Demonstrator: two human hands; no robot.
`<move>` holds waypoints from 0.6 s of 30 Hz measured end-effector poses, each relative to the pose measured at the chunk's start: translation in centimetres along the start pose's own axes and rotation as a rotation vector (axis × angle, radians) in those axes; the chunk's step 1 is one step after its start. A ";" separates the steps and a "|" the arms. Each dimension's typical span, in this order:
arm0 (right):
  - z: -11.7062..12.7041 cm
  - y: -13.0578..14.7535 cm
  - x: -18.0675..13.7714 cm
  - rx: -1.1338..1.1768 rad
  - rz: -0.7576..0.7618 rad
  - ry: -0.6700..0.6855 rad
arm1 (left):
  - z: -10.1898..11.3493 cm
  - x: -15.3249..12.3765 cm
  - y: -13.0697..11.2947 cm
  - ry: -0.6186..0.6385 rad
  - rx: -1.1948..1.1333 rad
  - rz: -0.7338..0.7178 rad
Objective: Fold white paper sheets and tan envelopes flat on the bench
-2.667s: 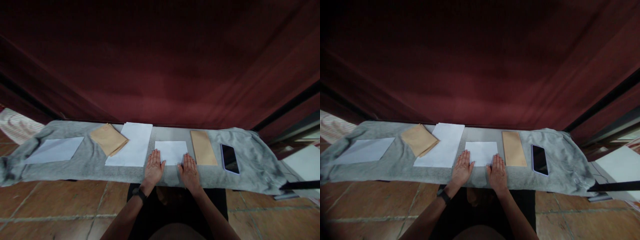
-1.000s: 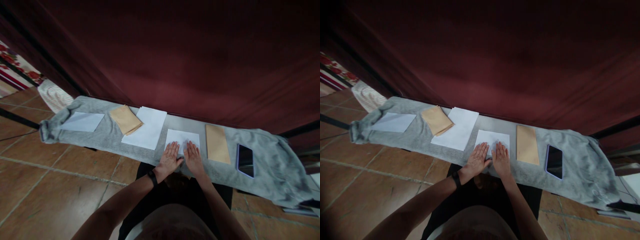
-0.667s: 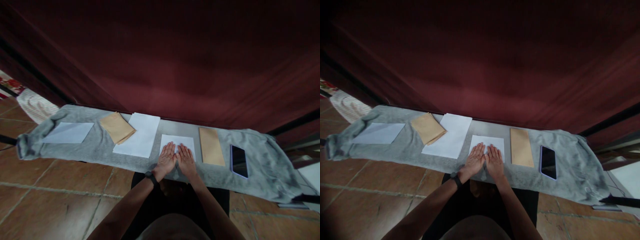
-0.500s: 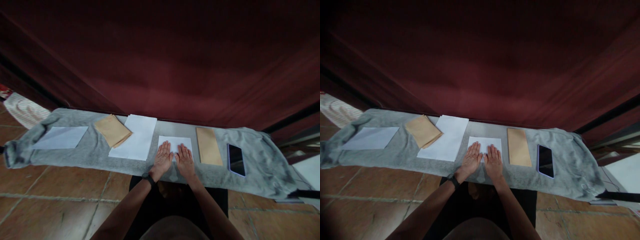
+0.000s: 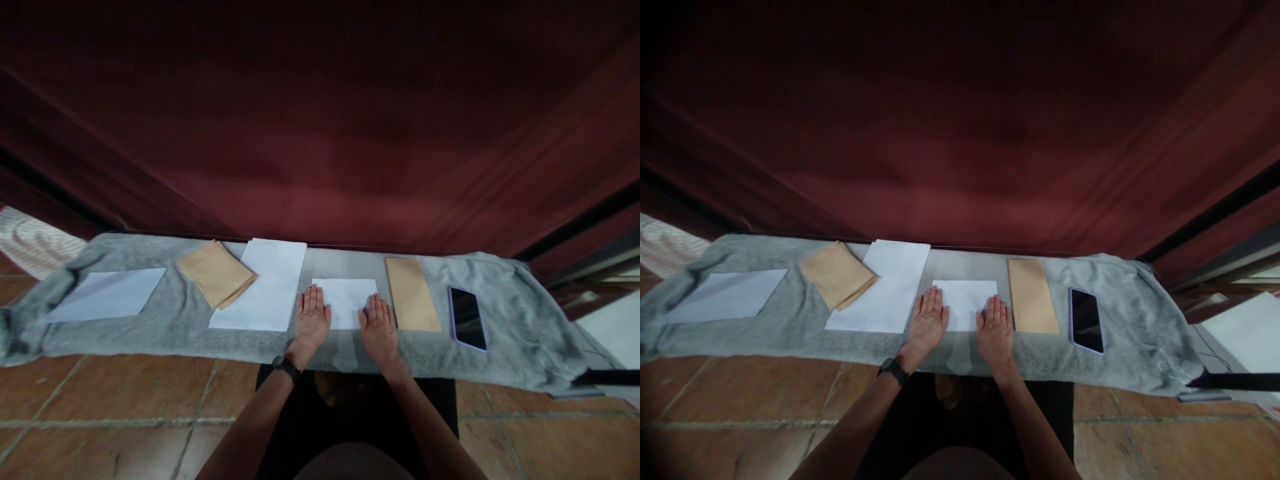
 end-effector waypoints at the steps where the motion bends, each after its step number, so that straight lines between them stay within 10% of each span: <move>1: 0.0 0.1 0.4 0.002 -0.016 0.014 | 0.1 0.2 -0.3 -0.013 0.000 0.004; 9: -1.3 3.9 4.8 0.129 0.139 0.226 | -1.2 2.3 -4.7 0.081 -0.043 -0.182; 18: -2.9 3.4 5.5 0.072 0.113 0.215 | -1.8 3.5 -3.6 0.121 -0.009 -0.171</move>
Point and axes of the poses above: each hand's wrist, its own x-axis towards the middle knuckle, its own z-axis out of the back of the hand, y = z × x, the point moved 5 cm from there along x, towards the middle knuckle, and after that the axes turned 1 degree about -x, right-handed, at the moved point
